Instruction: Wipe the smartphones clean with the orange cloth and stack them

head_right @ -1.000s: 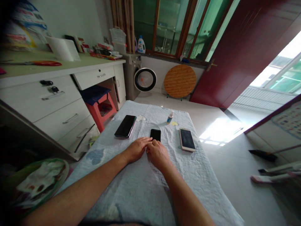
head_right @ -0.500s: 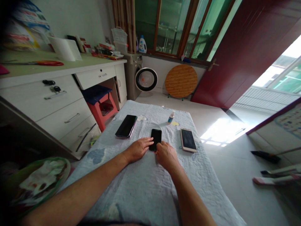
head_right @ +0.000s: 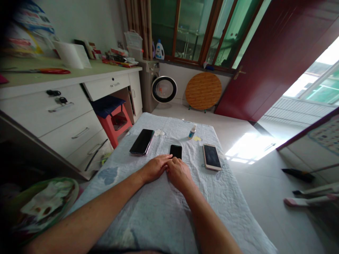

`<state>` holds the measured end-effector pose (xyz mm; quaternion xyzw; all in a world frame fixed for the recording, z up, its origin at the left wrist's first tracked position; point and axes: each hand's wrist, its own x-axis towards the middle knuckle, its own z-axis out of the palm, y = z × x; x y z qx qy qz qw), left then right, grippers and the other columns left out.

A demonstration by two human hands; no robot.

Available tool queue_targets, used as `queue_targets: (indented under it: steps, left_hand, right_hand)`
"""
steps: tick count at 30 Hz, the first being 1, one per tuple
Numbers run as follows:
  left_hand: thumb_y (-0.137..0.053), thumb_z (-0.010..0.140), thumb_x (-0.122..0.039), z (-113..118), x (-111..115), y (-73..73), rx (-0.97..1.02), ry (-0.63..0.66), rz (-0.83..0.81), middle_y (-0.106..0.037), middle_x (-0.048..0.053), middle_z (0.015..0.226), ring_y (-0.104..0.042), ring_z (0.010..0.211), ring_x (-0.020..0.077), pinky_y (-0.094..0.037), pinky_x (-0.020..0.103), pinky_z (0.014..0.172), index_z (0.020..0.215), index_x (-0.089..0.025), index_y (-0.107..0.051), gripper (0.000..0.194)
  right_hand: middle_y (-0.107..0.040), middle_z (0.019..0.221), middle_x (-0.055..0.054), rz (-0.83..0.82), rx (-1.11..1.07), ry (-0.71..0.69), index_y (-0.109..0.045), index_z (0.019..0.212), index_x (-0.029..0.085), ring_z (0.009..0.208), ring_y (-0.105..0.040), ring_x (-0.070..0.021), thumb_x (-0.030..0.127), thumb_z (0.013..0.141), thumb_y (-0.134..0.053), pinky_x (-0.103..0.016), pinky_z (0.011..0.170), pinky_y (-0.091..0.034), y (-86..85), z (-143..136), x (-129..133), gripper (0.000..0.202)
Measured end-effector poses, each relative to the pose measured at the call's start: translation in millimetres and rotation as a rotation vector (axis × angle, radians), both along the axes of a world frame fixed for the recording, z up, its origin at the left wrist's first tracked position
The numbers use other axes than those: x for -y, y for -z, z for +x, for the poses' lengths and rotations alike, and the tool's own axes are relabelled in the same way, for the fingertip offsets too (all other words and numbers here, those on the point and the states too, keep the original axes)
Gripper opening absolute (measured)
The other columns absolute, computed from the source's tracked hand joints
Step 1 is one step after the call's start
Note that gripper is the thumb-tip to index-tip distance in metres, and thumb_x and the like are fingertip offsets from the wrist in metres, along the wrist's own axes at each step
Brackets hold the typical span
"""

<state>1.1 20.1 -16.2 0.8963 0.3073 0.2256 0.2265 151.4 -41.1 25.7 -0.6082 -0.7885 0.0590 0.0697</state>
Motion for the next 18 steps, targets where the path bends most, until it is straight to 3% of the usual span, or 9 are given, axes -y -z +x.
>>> queue_targets:
  steps: [12, 18]
  left_hand:
    - [-0.052, 0.085, -0.010, -0.3, -1.2, 1.3, -0.044, 0.007, 0.028, -0.053, 0.011, 0.140, -0.048, 0.130, 0.0203, -0.038, 0.038, 0.112, 0.125, -0.014, -0.060, 0.041]
    - [-0.057, 0.079, -0.013, -2.9, 3.7, -4.0, -0.029, 0.020, 0.047, -0.052, 0.012, 0.140, -0.048, 0.131, 0.0232, -0.038, 0.040, 0.111, 0.127, -0.015, -0.059, 0.048]
  right_hand:
    - [-0.061, 0.085, -0.003, -0.122, 0.046, 0.137, -0.061, 0.084, 0.019, 0.073, -0.054, -0.0136, 0.016, 0.083, -0.052, -0.025, 0.061, -0.029, -8.7, 40.1, 3.2, 0.009]
    - [-0.059, 0.078, -0.002, -0.082, -0.113, 0.138, -0.061, 0.077, 0.017, 0.068, -0.052, -0.0119, 0.021, 0.081, -0.055, -0.023, 0.063, -0.031, -8.9, 59.2, -1.1, 0.008]
